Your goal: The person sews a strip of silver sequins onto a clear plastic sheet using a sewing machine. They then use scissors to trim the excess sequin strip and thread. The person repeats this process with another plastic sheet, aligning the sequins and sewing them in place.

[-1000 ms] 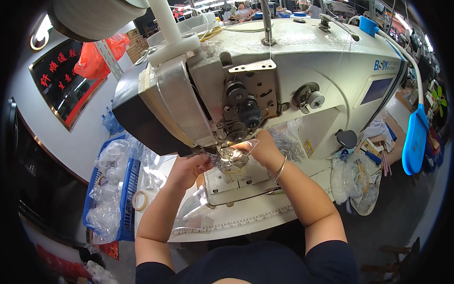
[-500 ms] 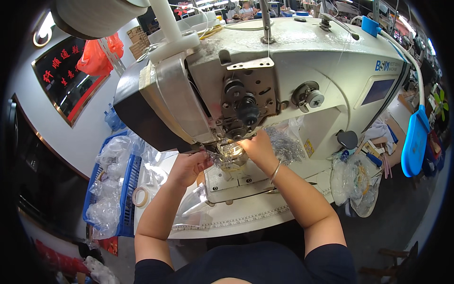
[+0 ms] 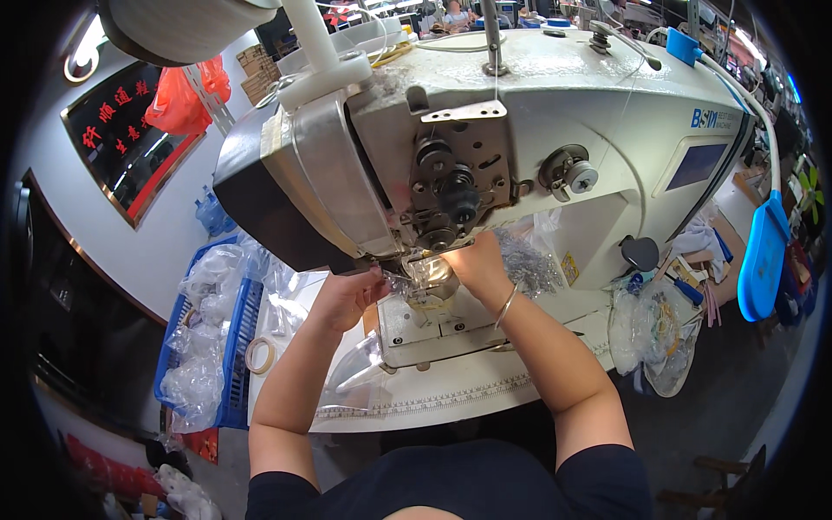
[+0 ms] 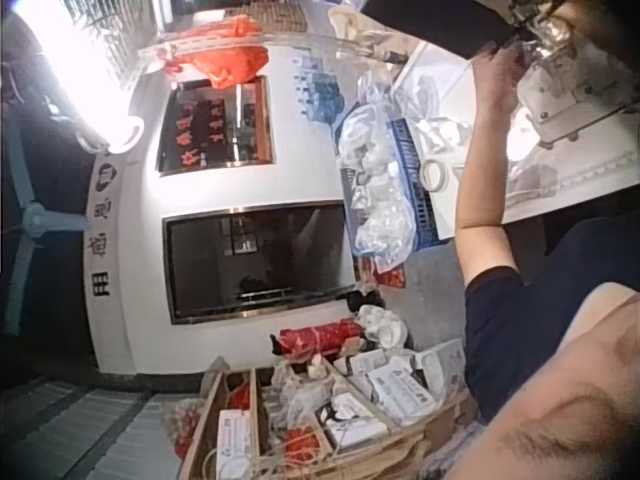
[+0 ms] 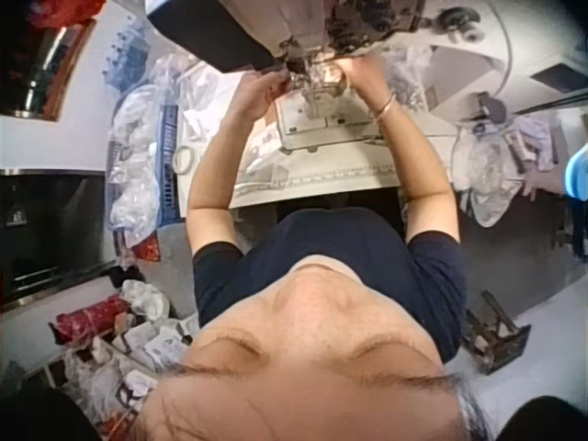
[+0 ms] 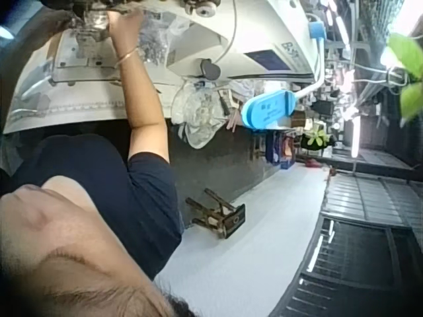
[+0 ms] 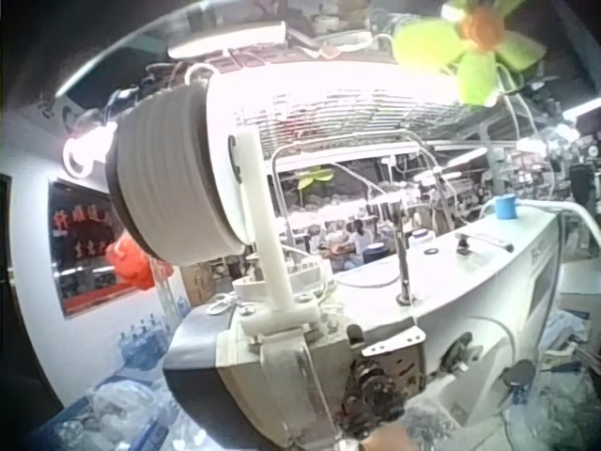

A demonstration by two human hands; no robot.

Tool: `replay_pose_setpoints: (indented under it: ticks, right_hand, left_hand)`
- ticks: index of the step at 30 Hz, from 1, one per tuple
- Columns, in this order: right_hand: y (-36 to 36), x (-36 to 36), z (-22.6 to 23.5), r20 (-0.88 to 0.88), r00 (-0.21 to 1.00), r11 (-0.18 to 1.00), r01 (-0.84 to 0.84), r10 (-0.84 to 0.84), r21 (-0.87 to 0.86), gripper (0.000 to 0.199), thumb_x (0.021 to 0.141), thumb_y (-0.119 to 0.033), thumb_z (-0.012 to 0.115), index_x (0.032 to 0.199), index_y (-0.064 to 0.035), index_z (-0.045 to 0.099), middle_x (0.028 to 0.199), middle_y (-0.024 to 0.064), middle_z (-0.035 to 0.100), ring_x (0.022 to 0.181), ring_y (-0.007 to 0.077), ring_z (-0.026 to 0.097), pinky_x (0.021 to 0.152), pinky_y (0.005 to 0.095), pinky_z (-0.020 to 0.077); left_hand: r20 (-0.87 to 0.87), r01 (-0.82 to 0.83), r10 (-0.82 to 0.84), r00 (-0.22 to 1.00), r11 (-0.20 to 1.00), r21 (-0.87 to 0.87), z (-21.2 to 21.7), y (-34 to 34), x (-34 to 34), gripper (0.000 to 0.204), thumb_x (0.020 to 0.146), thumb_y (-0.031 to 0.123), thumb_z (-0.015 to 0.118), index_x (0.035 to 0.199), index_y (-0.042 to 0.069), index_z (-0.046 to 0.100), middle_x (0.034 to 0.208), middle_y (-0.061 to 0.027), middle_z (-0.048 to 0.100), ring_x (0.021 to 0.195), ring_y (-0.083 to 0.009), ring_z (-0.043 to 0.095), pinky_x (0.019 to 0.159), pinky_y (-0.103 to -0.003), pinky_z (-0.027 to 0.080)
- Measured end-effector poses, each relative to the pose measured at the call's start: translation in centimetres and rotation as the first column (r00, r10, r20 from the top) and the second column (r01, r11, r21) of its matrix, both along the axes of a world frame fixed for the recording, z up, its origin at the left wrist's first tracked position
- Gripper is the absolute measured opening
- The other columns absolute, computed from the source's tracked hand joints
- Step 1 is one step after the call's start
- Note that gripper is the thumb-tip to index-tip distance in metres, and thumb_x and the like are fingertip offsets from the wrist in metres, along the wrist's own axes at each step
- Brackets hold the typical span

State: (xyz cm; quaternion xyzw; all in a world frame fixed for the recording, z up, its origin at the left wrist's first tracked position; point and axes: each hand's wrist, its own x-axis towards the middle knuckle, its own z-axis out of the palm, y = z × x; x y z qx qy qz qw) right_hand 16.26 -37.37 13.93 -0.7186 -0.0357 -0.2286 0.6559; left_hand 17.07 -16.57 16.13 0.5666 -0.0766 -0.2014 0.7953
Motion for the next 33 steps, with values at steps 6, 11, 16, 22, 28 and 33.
replay_pose_setpoints:
  ticks: [6, 11, 16, 22, 28, 33]
  right_hand:
    - [-0.5, 0.4, -0.4, 0.031, 1.000, 0.997, -0.001, 0.003, -0.076, 0.017, 0.070, -0.011, 0.070, 0.081, 0.0024, 0.066, 0.071, 0.0058, 0.067, 0.063, 0.0086, 0.057, 0.056, 0.0279, 0.0447]
    - [-0.5, 0.2, -0.8, 0.006, 0.995, 0.993, -0.104, 0.104, 0.052, 0.016, 0.070, -0.010, 0.070, 0.079, 0.0032, 0.066, 0.068, 0.0038, 0.065, 0.060, 0.0072, 0.055, 0.053, 0.0267, 0.0429]
    - [-0.5, 0.5, -0.8, 0.027, 0.987, 0.984, -0.159, 0.157, 0.086, 0.019, 0.071, -0.011, 0.071, 0.081, 0.0046, 0.066, 0.065, 0.0031, 0.064, 0.058, 0.0063, 0.053, 0.051, 0.0259, 0.0414]
    - [-1.0, -4.2, -0.4, -0.188, 0.970, 0.977, -0.179, 0.155, -0.118, 0.016, 0.076, -0.014, 0.069, 0.086, -0.0009, 0.066, 0.089, 0.0037, 0.061, 0.066, 0.0055, 0.052, 0.060, 0.0218, 0.0417]
    - [-7.3, -12.1, -7.8, -0.127, 0.986, 0.944, -0.144, 0.110, -0.298, 0.032, 0.076, -0.007, 0.067, 0.107, -0.0036, 0.059, 0.095, 0.0065, 0.058, 0.084, 0.0183, 0.055, 0.079, 0.0309, 0.0455]
    - [-8.0, -14.0, -11.6, 0.080, 0.996, 0.559, 0.085, -0.034, -0.825, 0.028, 0.068, -0.003, 0.068, 0.095, -0.0040, 0.064, 0.093, 0.0086, 0.059, 0.093, 0.0280, 0.052, 0.085, 0.0372, 0.0426]
  left_hand:
    - [0.013, 0.003, -0.004, 1.000, 1.000, 0.022, 0.3, 0.0, -0.2, 0.022, 0.083, -0.003, 0.055, 0.105, -0.002, 0.056, 0.098, -0.0108, 0.061, 0.082, -0.0173, 0.062, 0.072, -0.026, 0.053]
    - [-0.004, 0.032, -0.032, 0.999, 0.999, -0.017, 0.4, 0.4, -0.4, 0.022, 0.082, -0.002, 0.056, 0.104, -0.002, 0.056, 0.099, -0.0103, 0.061, 0.082, -0.0176, 0.062, 0.070, -0.025, 0.052]
    - [-0.011, 0.093, -0.093, 0.996, 0.996, -0.010, 0.2, 0.4, -0.1, 0.025, 0.080, 0.004, 0.059, 0.105, -0.001, 0.057, 0.091, -0.0085, 0.062, 0.080, -0.0167, 0.060, 0.071, -0.028, 0.050]
    - [0.058, 0.136, -0.135, 0.989, 0.991, -0.012, -2.8, 1.2, -4.1, 0.026, 0.078, -0.001, 0.059, 0.103, 0.001, 0.055, 0.099, -0.0114, 0.060, 0.076, -0.0157, 0.059, 0.068, -0.028, 0.049]
    - [-0.094, 0.062, -0.097, 0.991, 0.945, -0.322, -8.8, 1.7, -9.6, 0.024, 0.082, -0.004, 0.055, 0.104, 0.004, 0.054, 0.125, -0.0161, 0.049, 0.090, -0.0183, 0.061, 0.073, -0.029, 0.054]
    - [-0.158, -0.006, -0.049, 0.986, 0.944, -0.331, -9.7, 1.3, -11.0, 0.022, 0.081, 0.000, 0.059, 0.102, 0.005, 0.054, 0.127, -0.0160, 0.047, 0.092, -0.0180, 0.061, 0.075, -0.029, 0.054]
